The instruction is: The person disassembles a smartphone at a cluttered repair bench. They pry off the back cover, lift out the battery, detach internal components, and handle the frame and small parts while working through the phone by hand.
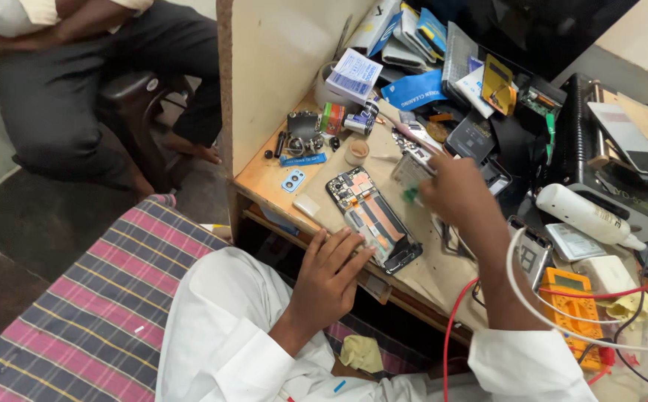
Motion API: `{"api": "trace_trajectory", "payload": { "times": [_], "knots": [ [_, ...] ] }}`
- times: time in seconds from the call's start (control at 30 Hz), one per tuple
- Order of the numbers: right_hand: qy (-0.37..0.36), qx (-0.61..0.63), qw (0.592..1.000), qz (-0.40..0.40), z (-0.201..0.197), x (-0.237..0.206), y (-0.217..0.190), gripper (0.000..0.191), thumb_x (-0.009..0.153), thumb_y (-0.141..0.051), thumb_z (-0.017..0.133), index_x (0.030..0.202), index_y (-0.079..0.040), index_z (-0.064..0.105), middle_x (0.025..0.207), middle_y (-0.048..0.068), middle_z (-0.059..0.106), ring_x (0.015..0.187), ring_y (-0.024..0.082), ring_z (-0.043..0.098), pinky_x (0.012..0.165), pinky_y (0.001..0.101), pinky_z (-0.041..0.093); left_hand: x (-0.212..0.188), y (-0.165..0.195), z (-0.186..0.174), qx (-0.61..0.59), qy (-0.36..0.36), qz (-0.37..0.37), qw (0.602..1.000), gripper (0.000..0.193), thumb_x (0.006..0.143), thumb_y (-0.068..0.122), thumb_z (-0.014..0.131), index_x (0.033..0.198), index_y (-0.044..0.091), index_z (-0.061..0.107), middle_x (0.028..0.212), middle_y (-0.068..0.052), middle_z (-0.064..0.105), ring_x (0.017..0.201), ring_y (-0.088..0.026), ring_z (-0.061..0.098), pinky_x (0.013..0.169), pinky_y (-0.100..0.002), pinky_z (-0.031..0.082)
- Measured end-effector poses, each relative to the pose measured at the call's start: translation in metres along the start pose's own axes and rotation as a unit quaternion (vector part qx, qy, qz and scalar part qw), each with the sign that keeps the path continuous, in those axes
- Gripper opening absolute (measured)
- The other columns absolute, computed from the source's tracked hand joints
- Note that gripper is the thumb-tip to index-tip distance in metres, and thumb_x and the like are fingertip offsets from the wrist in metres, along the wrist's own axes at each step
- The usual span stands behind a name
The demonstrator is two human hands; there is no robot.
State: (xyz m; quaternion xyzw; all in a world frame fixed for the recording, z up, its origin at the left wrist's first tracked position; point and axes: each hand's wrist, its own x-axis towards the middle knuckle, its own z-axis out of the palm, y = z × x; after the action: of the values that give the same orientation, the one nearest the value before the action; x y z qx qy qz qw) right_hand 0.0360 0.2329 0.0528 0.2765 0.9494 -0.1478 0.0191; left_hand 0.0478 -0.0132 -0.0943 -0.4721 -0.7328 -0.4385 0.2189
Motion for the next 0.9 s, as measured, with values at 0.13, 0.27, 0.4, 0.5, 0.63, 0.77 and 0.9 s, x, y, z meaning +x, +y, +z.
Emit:
{"api": "trace_trajectory", "payload": {
  "times": [0.13,0.27,0.4,0.5,0.63,0.77,0.9],
  "knots": [
    [-0.010,0.386,0.922,-0.031,-0.006,-0.011,0.006,0.032,0.086,-0.003,0.058,0.116,0.006,0.069,0.098,0.016,0.076,0.089,0.026,0.074,0.083,0.0379,0.059,0.001,0.003,0.002,0.017,-0.005,0.016,1.000,0.055,0.087,0.006,0.066,0.140,0.021,0.063,0.145,-0.012,0.053,0.144,-0.033,0.044,0.124,-0.060,0.027],
    [-0.191,0.625,0.755,-0.049,0.029,-0.022,-0.004,0.036,0.086,-0.002,0.049,0.117,0.007,0.064,0.102,0.016,0.074,0.092,0.024,0.075,0.089,0.0366,0.062,-0.001,0.002,0.001,0.022,-0.031,0.018,0.999,0.069,0.077,0.005,0.066,0.143,0.025,0.062,0.144,-0.013,0.052,0.143,-0.034,0.044,0.123,-0.061,0.026],
    [-0.196,0.650,0.734,-0.031,0.061,-0.025,-0.011,0.034,0.089,-0.003,0.046,0.117,0.005,0.065,0.100,0.013,0.071,0.084,0.019,0.067,0.080,0.0330,0.055,-0.003,-0.002,0.002,0.026,-0.032,0.024,0.999,0.070,0.078,0.006,0.066,0.145,0.027,0.061,0.145,-0.014,0.051,0.145,-0.033,0.043,0.123,-0.060,0.027],
    [-0.082,0.551,0.830,0.021,0.065,-0.029,-0.013,0.027,0.093,-0.005,0.046,0.113,0.001,0.063,0.088,0.008,0.060,0.071,0.016,0.054,0.062,0.0326,0.042,-0.005,-0.004,0.004,0.034,-0.037,0.019,0.999,0.068,0.079,0.006,0.066,0.144,0.028,0.062,0.146,-0.013,0.052,0.145,-0.032,0.043,0.123,-0.059,0.027],
    [0.003,0.390,0.921,0.001,0.057,-0.051,-0.025,0.035,0.087,-0.019,0.059,0.120,-0.006,0.055,0.088,0.013,0.068,0.073,0.024,0.066,0.064,0.0364,0.050,-0.008,-0.006,0.009,0.046,-0.025,0.019,0.998,0.065,0.081,0.005,0.065,0.142,0.028,0.066,0.147,-0.011,0.053,0.146,-0.029,0.043,0.125,-0.057,0.027],
    [0.044,0.169,0.981,-0.086,0.047,-0.079,-0.043,0.074,0.075,-0.039,0.081,0.130,-0.003,0.046,0.090,0.020,0.067,0.081,0.037,0.069,0.073,0.0460,0.054,-0.011,-0.010,0.012,0.025,-0.013,0.027,0.999,0.049,0.084,0.007,0.065,0.130,0.022,0.072,0.150,-0.017,0.051,0.146,-0.031,0.042,0.124,-0.058,0.026],
    [0.116,0.066,0.980,-0.146,0.049,-0.094,-0.051,0.078,0.075,-0.047,0.083,0.128,0.002,0.055,0.107,0.029,0.062,0.101,0.045,0.060,0.085,0.0519,0.049,-0.012,-0.011,0.013,0.014,-0.008,0.023,1.000,0.038,0.085,0.009,0.066,0.121,0.018,0.076,0.144,-0.016,0.051,0.145,-0.032,0.042,0.124,-0.058,0.028]
  ]
}}
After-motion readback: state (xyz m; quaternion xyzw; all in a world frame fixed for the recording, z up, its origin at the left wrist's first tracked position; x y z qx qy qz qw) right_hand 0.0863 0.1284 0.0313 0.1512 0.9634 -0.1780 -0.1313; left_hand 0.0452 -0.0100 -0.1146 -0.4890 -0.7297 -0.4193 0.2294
